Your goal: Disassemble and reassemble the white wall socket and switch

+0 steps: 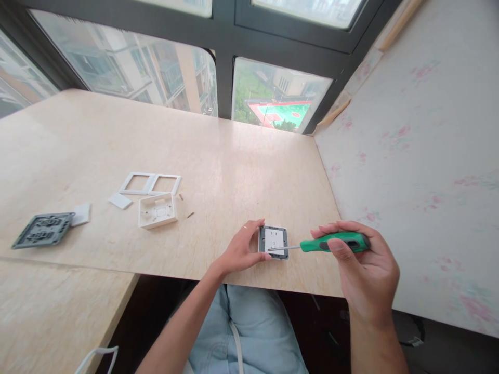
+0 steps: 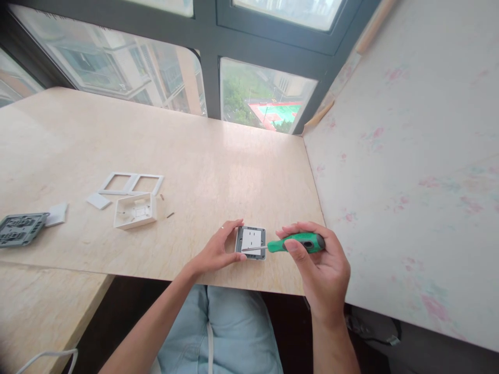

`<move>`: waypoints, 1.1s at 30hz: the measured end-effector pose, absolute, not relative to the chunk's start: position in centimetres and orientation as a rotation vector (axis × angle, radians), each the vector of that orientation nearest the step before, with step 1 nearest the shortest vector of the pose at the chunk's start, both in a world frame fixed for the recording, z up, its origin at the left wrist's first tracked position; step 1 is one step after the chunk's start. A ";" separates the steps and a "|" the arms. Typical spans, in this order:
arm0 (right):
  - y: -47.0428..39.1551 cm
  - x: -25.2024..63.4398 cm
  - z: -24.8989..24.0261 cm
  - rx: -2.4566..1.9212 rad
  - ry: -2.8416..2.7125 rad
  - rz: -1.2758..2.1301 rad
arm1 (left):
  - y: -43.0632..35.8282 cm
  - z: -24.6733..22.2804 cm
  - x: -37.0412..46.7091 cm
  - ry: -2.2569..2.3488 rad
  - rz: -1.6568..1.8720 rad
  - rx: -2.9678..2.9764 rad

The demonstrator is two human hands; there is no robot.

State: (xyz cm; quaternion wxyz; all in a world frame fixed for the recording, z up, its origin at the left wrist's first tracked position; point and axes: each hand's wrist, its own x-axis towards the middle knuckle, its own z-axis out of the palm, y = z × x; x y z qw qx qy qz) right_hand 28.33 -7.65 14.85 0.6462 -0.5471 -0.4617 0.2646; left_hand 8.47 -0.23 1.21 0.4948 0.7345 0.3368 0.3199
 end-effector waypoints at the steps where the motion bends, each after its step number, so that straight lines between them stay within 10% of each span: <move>1: -7.5 28.2 14.8 -1.246 -1.052 0.599 | -0.2 1.3 8.5 0.821 0.771 1.769; 33: -7.0 27.0 13.3 -1.269 -1.007 0.423 | -0.2 1.6 8.6 0.882 0.742 1.761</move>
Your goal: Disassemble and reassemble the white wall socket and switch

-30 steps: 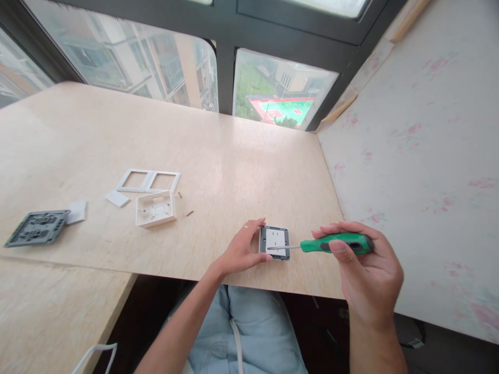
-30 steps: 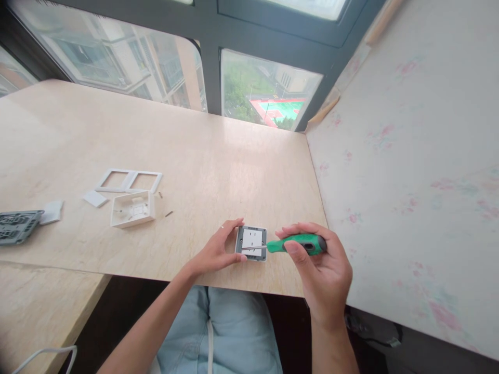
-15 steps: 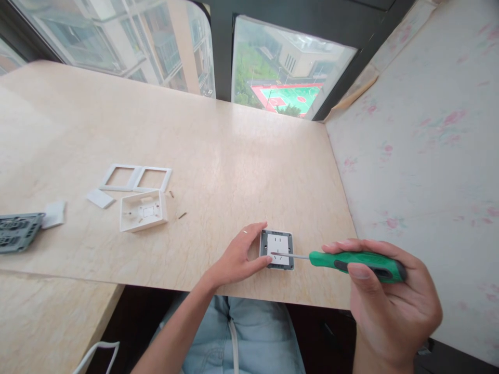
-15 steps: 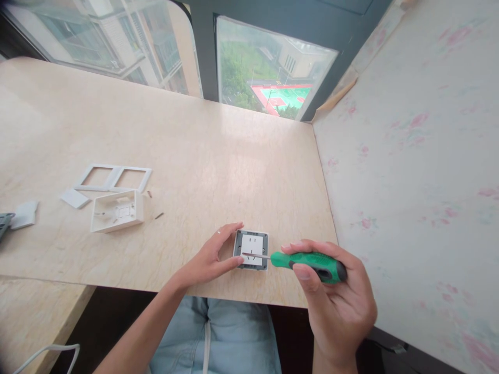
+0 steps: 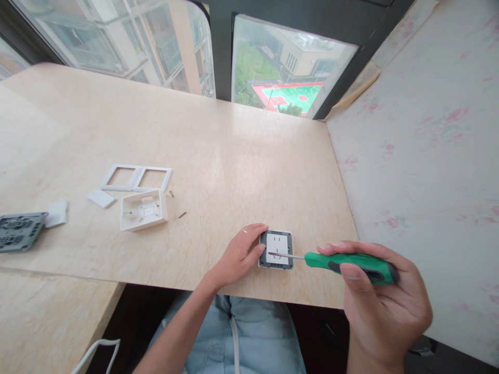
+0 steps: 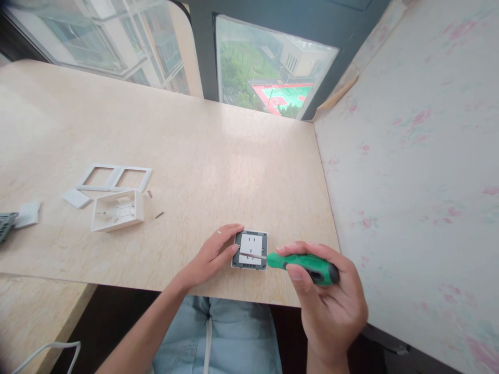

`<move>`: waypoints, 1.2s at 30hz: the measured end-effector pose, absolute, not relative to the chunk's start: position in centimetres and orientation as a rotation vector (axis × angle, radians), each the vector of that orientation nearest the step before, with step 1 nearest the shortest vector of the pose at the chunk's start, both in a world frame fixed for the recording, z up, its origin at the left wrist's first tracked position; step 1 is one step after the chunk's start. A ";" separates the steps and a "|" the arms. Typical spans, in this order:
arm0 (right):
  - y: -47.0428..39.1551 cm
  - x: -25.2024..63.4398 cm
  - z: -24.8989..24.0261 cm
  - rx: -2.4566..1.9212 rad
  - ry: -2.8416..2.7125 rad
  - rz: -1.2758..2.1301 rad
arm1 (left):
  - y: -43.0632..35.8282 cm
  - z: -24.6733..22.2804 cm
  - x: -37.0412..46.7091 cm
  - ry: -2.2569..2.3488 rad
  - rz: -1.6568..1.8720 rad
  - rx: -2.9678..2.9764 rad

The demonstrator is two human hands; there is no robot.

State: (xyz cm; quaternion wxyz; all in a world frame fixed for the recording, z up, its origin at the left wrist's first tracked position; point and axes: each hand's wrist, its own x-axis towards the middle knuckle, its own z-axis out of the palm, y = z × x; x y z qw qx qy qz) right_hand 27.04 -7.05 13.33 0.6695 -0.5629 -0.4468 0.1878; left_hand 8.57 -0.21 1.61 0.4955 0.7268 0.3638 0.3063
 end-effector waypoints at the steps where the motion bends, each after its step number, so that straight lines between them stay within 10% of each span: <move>1: -7.1 27.0 13.3 -1.272 -1.009 0.421 | -0.2 1.6 8.6 0.881 0.742 1.763; 36: -5.3 27.2 13.3 -1.248 -1.054 0.412 | -0.4 1.8 9.1 0.950 0.812 1.702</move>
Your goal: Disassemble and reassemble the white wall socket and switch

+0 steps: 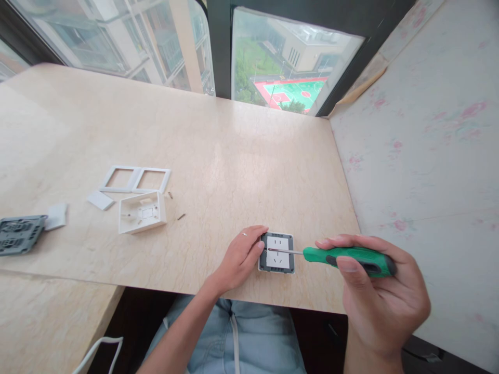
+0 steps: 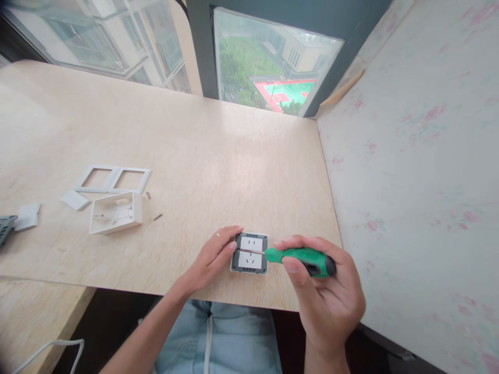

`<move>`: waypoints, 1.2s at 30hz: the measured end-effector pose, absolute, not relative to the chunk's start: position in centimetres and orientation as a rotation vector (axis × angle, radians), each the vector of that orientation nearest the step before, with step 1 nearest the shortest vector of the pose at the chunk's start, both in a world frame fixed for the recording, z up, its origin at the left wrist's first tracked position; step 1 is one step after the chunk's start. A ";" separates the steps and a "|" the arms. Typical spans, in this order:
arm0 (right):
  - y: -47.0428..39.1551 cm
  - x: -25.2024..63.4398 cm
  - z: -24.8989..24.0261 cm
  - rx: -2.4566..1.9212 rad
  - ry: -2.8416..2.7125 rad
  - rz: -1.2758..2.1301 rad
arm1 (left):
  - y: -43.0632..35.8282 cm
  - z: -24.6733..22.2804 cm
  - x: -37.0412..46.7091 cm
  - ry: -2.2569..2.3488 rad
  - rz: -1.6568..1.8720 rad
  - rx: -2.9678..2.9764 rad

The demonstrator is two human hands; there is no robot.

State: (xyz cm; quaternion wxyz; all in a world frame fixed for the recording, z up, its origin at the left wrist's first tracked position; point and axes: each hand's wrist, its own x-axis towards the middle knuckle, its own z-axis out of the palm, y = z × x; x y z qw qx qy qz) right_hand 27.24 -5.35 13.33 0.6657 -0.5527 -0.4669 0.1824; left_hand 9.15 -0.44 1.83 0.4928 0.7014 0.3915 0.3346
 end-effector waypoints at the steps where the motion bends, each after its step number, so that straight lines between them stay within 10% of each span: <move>1: -5.4 27.1 13.5 -1.246 -1.073 0.430 | -0.4 1.7 9.1 0.945 0.829 1.690; 26: -4.8 23.1 18.1 -1.017 -1.745 0.254 | -3.1 13.8 9.5 0.988 1.712 2.007; 36: -4.8 29.1 7.7 -1.331 -1.877 0.569 | -1.6 13.4 7.9 0.918 1.612 1.403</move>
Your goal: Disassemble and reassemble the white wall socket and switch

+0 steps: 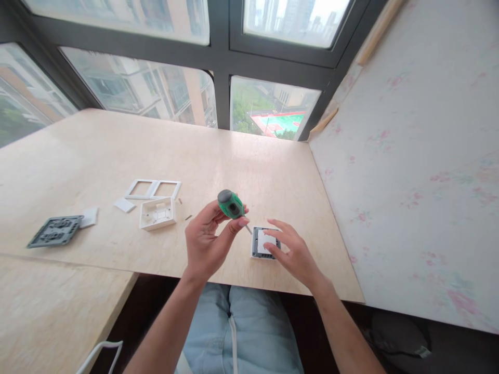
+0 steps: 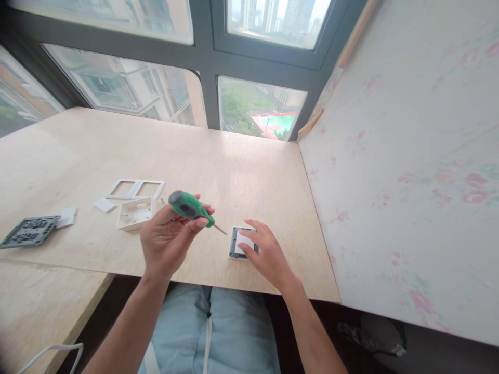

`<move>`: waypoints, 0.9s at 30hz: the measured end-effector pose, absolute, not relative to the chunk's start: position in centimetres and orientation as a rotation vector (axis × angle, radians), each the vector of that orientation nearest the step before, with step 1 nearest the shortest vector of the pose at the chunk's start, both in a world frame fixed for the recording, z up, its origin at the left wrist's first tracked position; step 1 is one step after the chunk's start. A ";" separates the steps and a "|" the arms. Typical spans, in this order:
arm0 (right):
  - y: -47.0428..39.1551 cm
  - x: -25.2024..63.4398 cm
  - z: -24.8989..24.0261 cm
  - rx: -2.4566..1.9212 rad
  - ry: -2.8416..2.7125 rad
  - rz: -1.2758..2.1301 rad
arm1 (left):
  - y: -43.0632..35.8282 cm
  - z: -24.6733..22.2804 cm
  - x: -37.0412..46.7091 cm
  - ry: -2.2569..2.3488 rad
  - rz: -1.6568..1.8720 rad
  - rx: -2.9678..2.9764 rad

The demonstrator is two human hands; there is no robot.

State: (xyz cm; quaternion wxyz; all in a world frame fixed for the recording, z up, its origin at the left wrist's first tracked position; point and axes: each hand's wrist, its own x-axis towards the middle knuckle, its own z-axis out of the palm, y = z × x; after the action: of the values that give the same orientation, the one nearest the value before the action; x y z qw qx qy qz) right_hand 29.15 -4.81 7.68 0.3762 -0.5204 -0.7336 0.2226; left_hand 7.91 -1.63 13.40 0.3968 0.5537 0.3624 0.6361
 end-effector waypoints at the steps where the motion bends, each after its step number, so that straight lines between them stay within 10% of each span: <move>1: -4.7 29.2 6.7 -1.345 -1.844 0.596 | -1.6 13.2 8.0 0.919 1.613 1.384; 27: -2.9 27.0 3.7 -1.483 -1.521 0.814 | -1.2 10.1 9.0 0.904 1.503 1.271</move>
State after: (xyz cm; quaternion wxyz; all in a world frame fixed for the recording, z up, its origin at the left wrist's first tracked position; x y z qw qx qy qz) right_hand 27.01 -2.85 3.66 0.4198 -0.5915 -0.6069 0.3249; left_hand 9.00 -1.20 10.09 0.4686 0.5182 0.3688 0.6130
